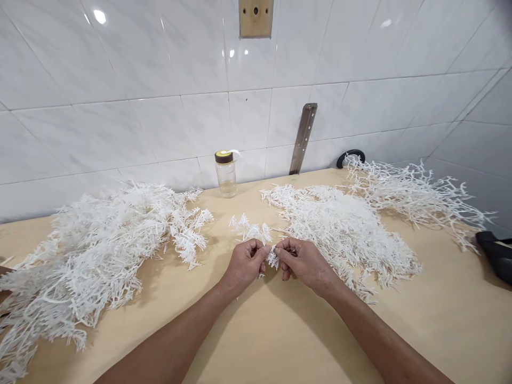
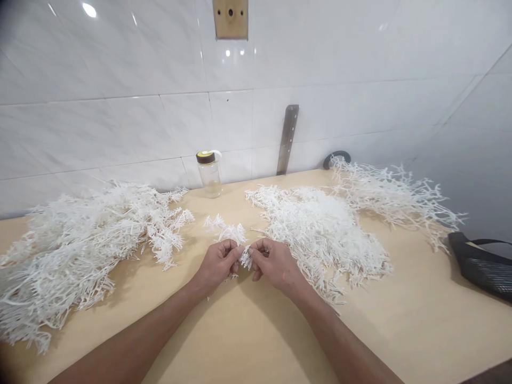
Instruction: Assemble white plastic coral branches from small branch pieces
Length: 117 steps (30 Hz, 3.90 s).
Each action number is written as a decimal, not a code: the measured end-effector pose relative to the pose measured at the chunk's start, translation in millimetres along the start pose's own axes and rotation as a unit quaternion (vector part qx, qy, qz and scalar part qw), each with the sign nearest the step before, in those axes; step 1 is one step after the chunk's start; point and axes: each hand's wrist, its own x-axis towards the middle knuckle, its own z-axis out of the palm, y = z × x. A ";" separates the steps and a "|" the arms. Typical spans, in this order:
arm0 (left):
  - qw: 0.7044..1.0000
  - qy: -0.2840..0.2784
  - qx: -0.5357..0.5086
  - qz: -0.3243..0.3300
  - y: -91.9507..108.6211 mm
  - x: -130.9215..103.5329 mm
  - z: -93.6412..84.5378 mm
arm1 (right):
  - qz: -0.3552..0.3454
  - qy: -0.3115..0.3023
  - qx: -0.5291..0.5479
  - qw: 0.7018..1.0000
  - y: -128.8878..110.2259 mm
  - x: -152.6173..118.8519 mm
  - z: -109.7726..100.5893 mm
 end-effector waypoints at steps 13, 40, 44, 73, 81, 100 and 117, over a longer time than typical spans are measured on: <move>0.999 -0.034 -0.007 -0.012 2.3 -1.6 -0.7 | 0.000 -0.020 0.020 1.000 -5.9 -2.6 -4.6; 0.999 -0.035 -0.034 -0.003 1.0 -3.3 3.0 | -0.130 0.139 -0.183 0.965 -13.8 -5.4 -16.6; 0.999 -0.035 -0.020 0.003 1.8 -2.9 3.4 | -0.222 0.069 -0.182 0.955 -17.8 -6.7 -11.2; 0.999 -0.031 0.013 -0.002 5.2 -2.4 1.8 | -0.246 0.074 -0.328 0.909 -10.8 -7.5 -5.7; 0.999 -0.041 0.009 0.001 3.3 -1.0 0.5 | -0.101 0.051 -0.161 0.980 -18.8 -11.7 -5.9; 0.999 -0.012 -0.038 -0.028 9.7 -3.6 2.5 | -0.170 0.070 -0.203 0.962 -13.1 -8.6 -6.9; 0.996 -0.043 -0.048 -0.055 15.6 -4.5 1.5 | -0.262 0.099 -0.200 0.939 -8.6 -7.3 -0.5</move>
